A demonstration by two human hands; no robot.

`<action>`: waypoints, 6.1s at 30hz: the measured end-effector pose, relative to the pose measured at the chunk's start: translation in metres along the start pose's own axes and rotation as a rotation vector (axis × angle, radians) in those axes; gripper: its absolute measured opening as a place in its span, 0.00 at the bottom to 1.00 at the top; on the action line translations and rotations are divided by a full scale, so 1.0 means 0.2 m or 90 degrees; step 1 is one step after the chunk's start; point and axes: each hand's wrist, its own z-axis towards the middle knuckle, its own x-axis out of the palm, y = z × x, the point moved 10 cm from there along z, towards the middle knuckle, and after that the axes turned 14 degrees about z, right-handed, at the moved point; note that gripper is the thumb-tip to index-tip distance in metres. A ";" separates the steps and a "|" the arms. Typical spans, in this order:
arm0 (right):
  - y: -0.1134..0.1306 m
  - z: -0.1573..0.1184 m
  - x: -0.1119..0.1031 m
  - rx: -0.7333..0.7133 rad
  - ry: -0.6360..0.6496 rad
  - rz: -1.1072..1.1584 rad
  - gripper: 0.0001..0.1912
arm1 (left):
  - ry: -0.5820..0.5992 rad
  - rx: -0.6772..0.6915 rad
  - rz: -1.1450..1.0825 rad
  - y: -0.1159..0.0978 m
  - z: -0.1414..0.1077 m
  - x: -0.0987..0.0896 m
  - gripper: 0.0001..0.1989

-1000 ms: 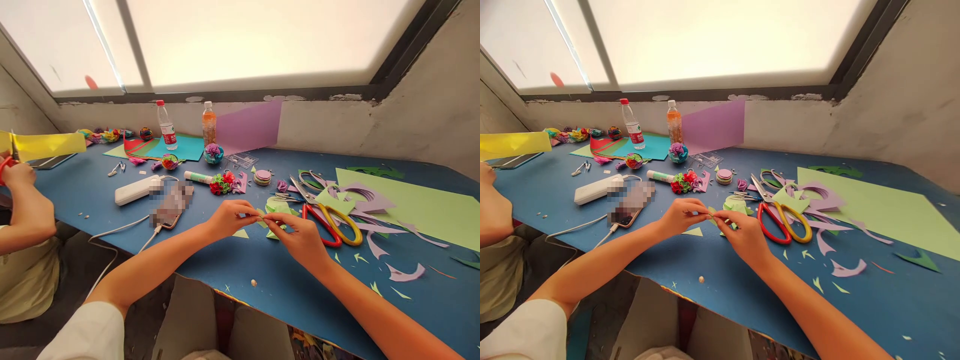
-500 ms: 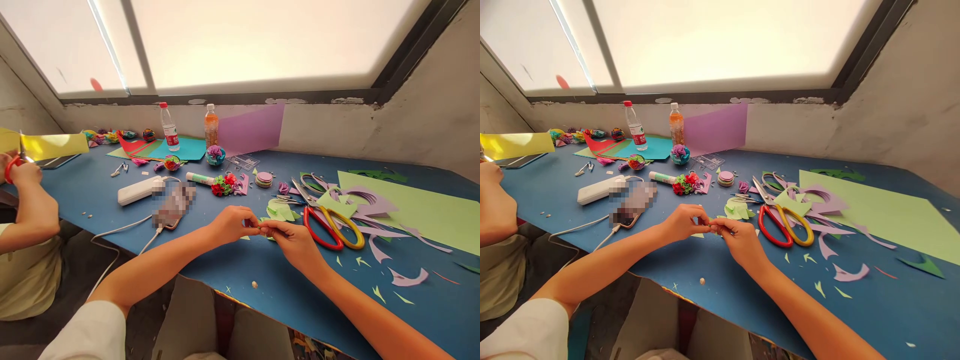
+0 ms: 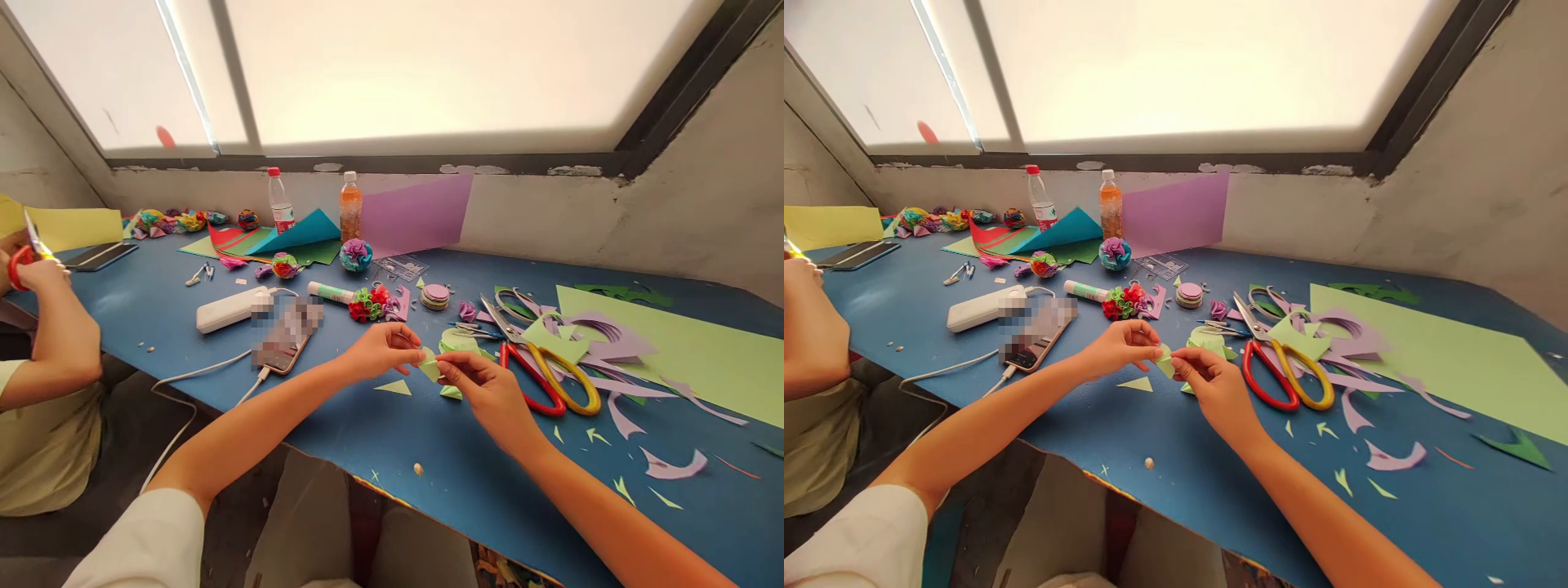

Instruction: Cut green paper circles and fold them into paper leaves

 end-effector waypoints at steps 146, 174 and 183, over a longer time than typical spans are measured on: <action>0.20 -0.06 0.06 -0.205 0.066 -0.203 0.10 | -0.114 0.420 0.446 -0.31 -0.22 0.06 0.12; 0.25 -0.12 0.12 -0.311 0.098 -0.369 0.10 | -0.129 0.360 0.391 -0.27 -0.19 0.06 0.10; 0.26 -0.12 0.12 -0.305 0.090 -0.369 0.09 | -0.035 0.301 0.392 -0.25 -0.17 0.09 0.11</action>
